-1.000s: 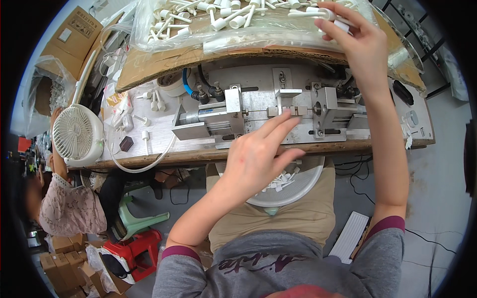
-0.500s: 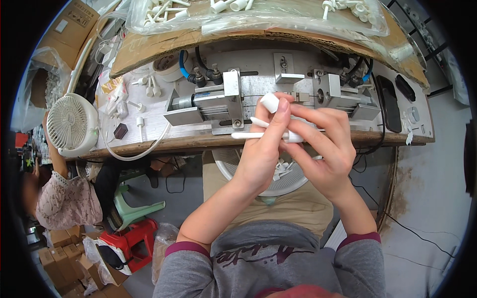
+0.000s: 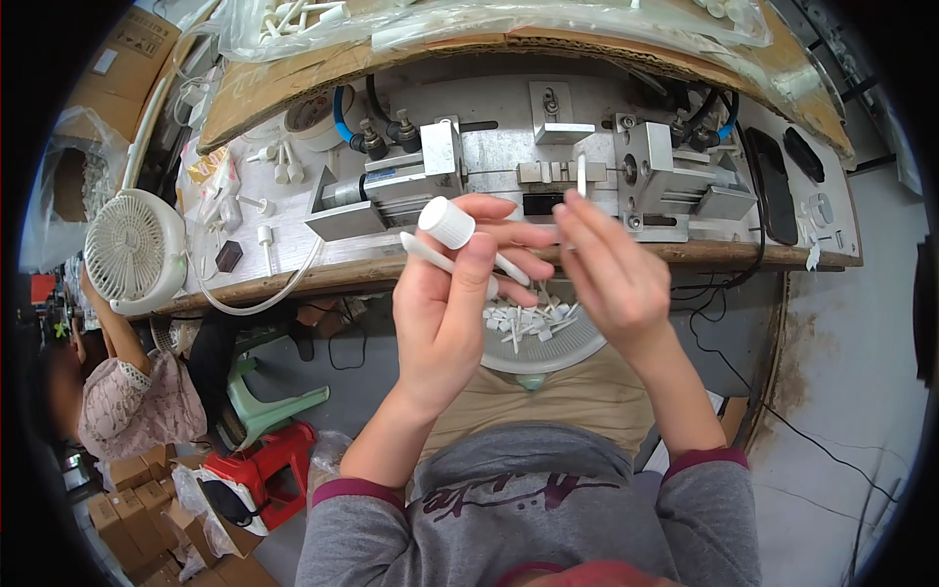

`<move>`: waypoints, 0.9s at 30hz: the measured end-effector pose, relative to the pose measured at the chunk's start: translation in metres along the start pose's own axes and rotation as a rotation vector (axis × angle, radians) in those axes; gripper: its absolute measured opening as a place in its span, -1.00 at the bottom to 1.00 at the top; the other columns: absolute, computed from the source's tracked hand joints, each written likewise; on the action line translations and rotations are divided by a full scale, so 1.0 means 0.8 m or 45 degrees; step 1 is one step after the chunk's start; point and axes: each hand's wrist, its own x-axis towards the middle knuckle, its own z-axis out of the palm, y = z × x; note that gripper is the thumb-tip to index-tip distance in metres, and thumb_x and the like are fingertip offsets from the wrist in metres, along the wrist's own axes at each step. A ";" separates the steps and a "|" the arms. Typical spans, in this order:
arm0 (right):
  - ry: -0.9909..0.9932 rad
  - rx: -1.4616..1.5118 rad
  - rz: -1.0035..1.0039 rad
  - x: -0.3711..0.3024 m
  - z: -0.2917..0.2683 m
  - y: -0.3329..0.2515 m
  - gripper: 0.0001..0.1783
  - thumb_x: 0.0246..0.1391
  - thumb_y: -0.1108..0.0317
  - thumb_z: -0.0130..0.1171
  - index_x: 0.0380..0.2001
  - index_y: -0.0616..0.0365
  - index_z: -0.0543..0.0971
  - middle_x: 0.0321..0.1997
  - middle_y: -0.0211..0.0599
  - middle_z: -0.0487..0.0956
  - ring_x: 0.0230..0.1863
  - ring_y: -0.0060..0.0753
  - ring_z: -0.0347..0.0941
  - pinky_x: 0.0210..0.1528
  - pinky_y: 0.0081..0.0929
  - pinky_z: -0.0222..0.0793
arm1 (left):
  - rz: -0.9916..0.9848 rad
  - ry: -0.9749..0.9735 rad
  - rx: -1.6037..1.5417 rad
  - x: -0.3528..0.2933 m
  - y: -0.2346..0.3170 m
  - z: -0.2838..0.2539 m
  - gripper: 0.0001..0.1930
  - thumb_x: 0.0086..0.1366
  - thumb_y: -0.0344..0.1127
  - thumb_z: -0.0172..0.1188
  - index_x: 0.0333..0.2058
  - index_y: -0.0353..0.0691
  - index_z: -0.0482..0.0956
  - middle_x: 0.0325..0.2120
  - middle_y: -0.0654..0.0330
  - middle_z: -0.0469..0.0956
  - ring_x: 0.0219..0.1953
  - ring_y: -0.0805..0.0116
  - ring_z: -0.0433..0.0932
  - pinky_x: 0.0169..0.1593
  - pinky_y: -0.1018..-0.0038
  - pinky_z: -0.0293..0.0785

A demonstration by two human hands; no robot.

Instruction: Assembling small white plastic components using a pneumatic press machine at a workshop station.

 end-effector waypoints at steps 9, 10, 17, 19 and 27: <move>-0.037 0.137 -0.001 -0.016 0.019 -0.011 -0.58 -0.13 0.59 0.25 -0.09 0.32 0.64 0.09 0.04 0.59 -0.32 -0.35 0.64 -0.36 -0.50 0.55 | 0.128 0.178 0.127 -0.008 -0.005 -0.019 -0.83 0.44 -0.37 0.13 -0.11 -0.34 0.55 -0.24 0.24 0.56 -0.40 0.63 0.42 -0.31 0.67 0.38; -0.071 0.096 -0.008 -0.017 0.018 -0.009 -0.58 -0.13 0.57 0.24 -0.09 0.33 0.65 0.09 0.04 0.60 -0.33 -0.37 0.64 -0.36 -0.51 0.54 | 0.126 0.176 0.105 -0.008 -0.003 -0.017 -0.84 0.42 -0.41 0.15 -0.10 -0.35 0.56 -0.23 0.23 0.58 -0.39 0.62 0.47 -0.29 0.66 0.41; -0.314 -0.127 0.126 0.010 -0.003 -0.028 -0.55 -0.21 0.49 0.40 -0.11 0.19 0.67 0.12 -0.25 0.62 -0.51 -0.47 0.52 -0.45 -0.55 0.39 | 0.188 0.238 0.227 -0.007 0.012 -0.019 -0.77 0.34 -0.52 0.21 -0.03 -0.38 0.56 -0.24 0.11 0.65 -0.36 0.55 0.52 -0.27 0.65 0.39; -0.308 -0.131 0.107 0.013 -0.001 -0.027 -0.55 -0.22 0.47 0.41 -0.12 0.17 0.67 0.13 -0.29 0.62 -0.55 -0.48 0.47 -0.47 -0.57 0.36 | 0.213 0.284 0.318 -0.007 0.009 -0.018 -0.72 0.34 -0.45 0.24 0.00 -0.35 0.54 -0.36 0.12 0.67 -0.62 0.77 0.25 -0.57 0.77 0.05; -0.350 -0.279 0.126 0.017 -0.007 -0.018 -0.59 -0.24 0.47 0.39 -0.19 0.07 0.70 0.09 -0.41 0.65 -0.68 -0.51 0.36 -0.54 -0.59 0.34 | 0.259 0.188 0.406 -0.005 0.002 -0.025 -0.51 0.22 -0.61 0.27 0.15 -0.33 0.48 -0.19 0.16 0.63 -0.50 0.77 0.34 -0.49 0.80 0.18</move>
